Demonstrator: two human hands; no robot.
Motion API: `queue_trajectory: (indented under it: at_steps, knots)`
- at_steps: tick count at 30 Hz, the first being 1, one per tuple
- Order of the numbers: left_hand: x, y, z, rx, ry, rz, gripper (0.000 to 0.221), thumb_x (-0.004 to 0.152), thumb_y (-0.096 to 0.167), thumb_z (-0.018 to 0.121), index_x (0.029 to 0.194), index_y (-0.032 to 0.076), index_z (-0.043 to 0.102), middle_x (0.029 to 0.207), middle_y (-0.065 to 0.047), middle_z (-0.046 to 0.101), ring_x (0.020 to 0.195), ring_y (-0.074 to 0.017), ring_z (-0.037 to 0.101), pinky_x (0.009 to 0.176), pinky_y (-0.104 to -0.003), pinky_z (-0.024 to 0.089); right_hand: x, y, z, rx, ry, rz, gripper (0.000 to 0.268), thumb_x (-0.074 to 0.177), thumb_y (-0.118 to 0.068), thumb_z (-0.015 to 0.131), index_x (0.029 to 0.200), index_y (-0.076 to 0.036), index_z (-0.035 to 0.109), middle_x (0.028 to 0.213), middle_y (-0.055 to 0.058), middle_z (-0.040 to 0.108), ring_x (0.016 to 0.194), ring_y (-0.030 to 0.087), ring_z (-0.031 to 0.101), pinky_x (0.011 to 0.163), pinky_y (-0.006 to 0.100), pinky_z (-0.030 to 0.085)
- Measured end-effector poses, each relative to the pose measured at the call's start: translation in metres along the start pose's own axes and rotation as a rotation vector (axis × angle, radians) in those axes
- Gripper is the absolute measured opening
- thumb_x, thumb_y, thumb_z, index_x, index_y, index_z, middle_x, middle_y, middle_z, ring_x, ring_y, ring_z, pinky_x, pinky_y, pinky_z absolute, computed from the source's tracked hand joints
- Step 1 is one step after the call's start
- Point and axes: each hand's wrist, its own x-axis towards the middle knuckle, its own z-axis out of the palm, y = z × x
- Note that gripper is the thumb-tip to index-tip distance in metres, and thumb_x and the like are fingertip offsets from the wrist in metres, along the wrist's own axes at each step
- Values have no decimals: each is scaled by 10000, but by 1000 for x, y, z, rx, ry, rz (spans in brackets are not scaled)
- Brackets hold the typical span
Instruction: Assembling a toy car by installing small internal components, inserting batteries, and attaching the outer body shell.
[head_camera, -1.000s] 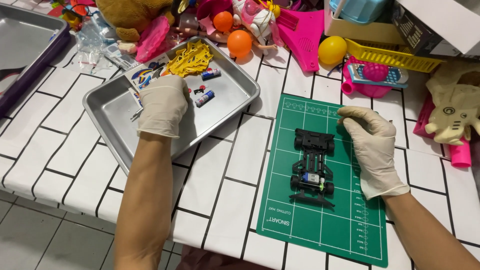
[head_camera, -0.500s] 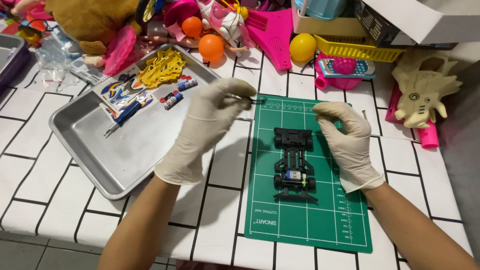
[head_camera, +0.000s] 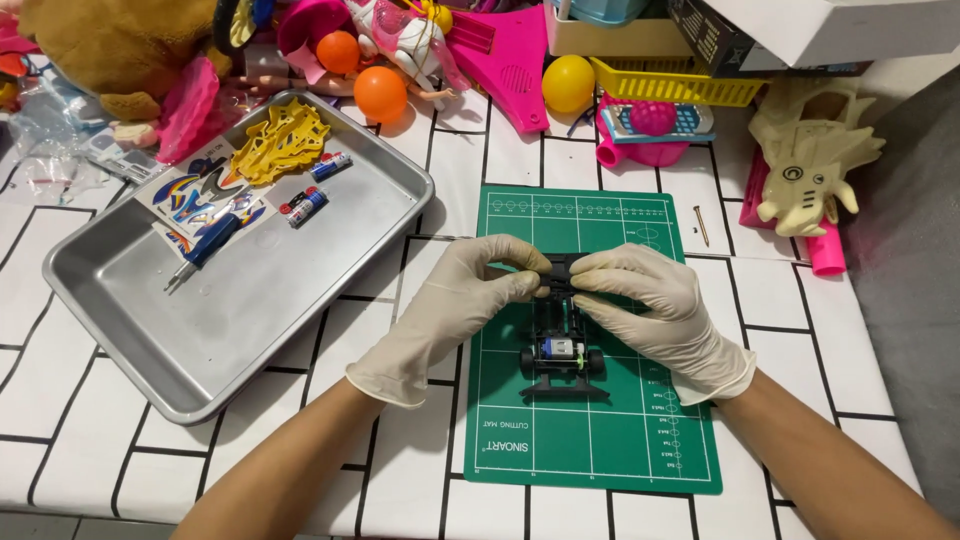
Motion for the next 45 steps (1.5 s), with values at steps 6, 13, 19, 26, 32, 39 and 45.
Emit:
queue_trajectory:
  at_steps: [6,13,19,26,32,39,45]
  knots:
    - [0,-8,-4,14,-21,-45,187,922,8,689,1100,-28,734,1017,-168,698,926,-233,757,866,-355,647,-3,6,1,13,-15,-47,110,799,58,831,880,0,782,895,140,769,756,302,748,702,368,594]
    - [-1,6,-26,365,-6,52,221,875,66,761,1096,73,757,991,-129,704,840,-209,767,760,-329,660,0,7,5,-31,-45,-121,52,847,35,790,840,-12,771,863,110,758,703,284,713,654,337,564]
    - [0,-2,-24,720,-164,321,458,798,197,877,1195,105,668,1112,-166,561,1015,-391,682,870,-462,610,-3,9,5,-48,-84,-150,69,846,51,781,833,-15,764,857,119,742,698,300,696,634,360,543]
    - [3,-13,-22,810,-190,396,410,816,242,854,1157,147,646,1138,-146,520,1096,-417,628,902,-486,578,-6,11,3,-93,-105,-151,91,834,54,772,828,-37,765,870,107,741,708,304,689,633,367,530]
    - [5,-22,-22,814,-192,406,363,824,234,839,1133,170,659,1152,-136,518,1119,-408,620,926,-486,568,-5,9,3,-109,-116,-131,106,828,66,765,819,-39,756,865,106,731,712,310,681,632,378,524]
    - [4,-22,-17,861,-177,465,325,800,226,847,1069,175,672,1114,-111,513,1080,-376,628,893,-470,570,-8,12,1,-122,-121,-123,131,808,70,757,798,-60,750,855,84,725,706,299,675,638,377,512]
    - [8,-30,-13,901,-162,543,274,793,214,822,1016,173,670,1117,-93,529,1095,-350,621,891,-469,557,-7,14,0,-108,-131,-129,127,813,58,756,788,-66,743,846,79,725,695,289,673,642,369,503]
